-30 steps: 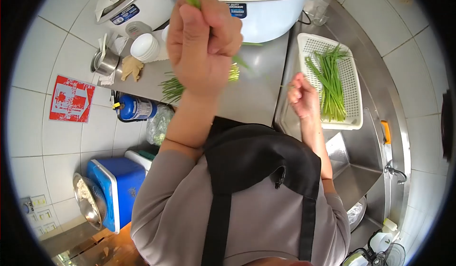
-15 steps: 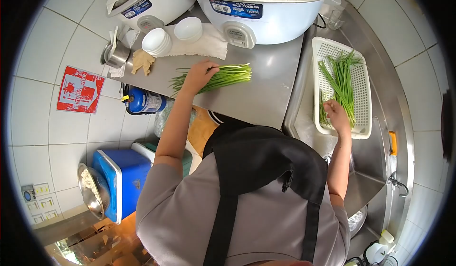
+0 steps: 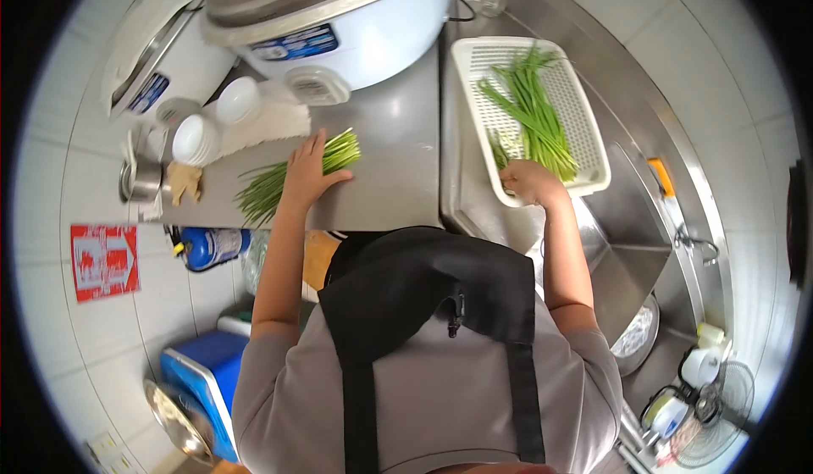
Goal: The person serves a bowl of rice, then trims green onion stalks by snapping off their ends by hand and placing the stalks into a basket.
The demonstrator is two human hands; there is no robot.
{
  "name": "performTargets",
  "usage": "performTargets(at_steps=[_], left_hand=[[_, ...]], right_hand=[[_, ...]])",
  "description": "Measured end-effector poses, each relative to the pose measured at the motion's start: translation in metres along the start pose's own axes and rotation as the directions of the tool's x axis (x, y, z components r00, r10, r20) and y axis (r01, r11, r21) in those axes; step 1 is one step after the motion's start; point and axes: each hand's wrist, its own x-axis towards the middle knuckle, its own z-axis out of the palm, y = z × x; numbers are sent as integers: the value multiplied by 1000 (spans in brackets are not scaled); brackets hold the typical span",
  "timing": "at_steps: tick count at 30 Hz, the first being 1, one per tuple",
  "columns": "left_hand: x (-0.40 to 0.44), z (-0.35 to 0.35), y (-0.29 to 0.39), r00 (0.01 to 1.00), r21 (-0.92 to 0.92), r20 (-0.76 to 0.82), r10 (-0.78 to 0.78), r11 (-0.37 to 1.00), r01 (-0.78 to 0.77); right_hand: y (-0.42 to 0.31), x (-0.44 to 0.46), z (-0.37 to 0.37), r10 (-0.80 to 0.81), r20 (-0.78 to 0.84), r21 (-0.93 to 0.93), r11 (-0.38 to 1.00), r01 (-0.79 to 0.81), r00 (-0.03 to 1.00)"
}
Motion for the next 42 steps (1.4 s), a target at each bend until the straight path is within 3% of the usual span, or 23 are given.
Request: performTargets(at_steps=[3,7,8,10,11,12,14,16,19,22,24,26,28,30,31,32,35,36,37,38,39,40,42], left_hand=[[-3,8,-8,998,-8,-53,32,999,-33],[-8,1,-12,999,-22,22,49,999,-48],[-7,-3,-12,997,-42,34,68,997,-66],[-9,-8,-12,996,-55,16,83,995,-82],[-8,-9,-11,996,-65,-2,88,994,-88],[-5,-12,-8,996,-67,-7,89,994,-89],[-2,-20,0,989,-118,-119,91,987,-105],[5,-31,13,980,-147,-163,114,979,-138],[18,-50,38,958,-200,-251,136,961,-188],[29,-62,68,935,-248,-309,173,935,-255],[39,-68,92,914,-267,-353,199,915,-303],[45,-72,119,875,-292,-355,328,851,-437],[51,-79,149,860,-367,-353,368,791,-489],[60,-84,179,839,-434,-360,409,722,-538],[64,-87,194,825,-514,-410,389,648,-561],[68,-88,208,812,-584,-457,364,565,-582],[80,-86,237,812,-672,-477,336,455,-584],[83,-85,242,812,-669,-481,331,459,-584],[87,-84,246,878,-867,-291,379,284,-410],[92,-82,248,881,-979,-100,462,111,-169],[98,-82,247,853,-1000,-24,521,-23,-14],[100,-81,245,853,-1000,-26,522,-20,-18],[100,-85,237,703,-885,234,672,-153,440]], right_hand=[[8,-13,-21,130,-161,163,981,-103,978],[76,-1,-49,366,-437,214,929,-300,822],[90,5,-52,372,-440,217,927,-305,817],[102,12,-56,474,-280,-69,858,-509,835],[105,10,-48,364,-313,-116,902,-416,877],[96,10,-45,363,-317,-119,901,-417,876],[79,13,-38,386,-158,-286,863,-416,909],[92,16,-34,409,-78,-322,853,-411,909],[90,14,-49,337,-180,-202,907,-370,924],[57,-10,-73,364,-342,-129,895,-427,866],[22,-34,-99,366,-620,76,908,-411,694],[-3,-57,-120,214,-824,143,975,-173,524],[-23,-77,-136,183,-889,244,965,95,419],[-41,-88,-143,229,-891,397,811,430,392],[-60,-93,-144,202,-912,378,752,541,357],[-71,-94,-143,192,-914,371,751,546,358],[-89,-89,-140,123,-915,392,503,770,385],[-93,-85,-137,116,-915,390,501,773,386],[-97,-80,-135,123,-907,414,438,798,404],[-99,-76,-134,129,-898,436,374,818,420],[-98,-71,-132,114,-888,457,338,823,446],[-99,-68,-130,128,-865,499,313,808,485],[-100,-58,-129,86,-852,519,255,816,516]])
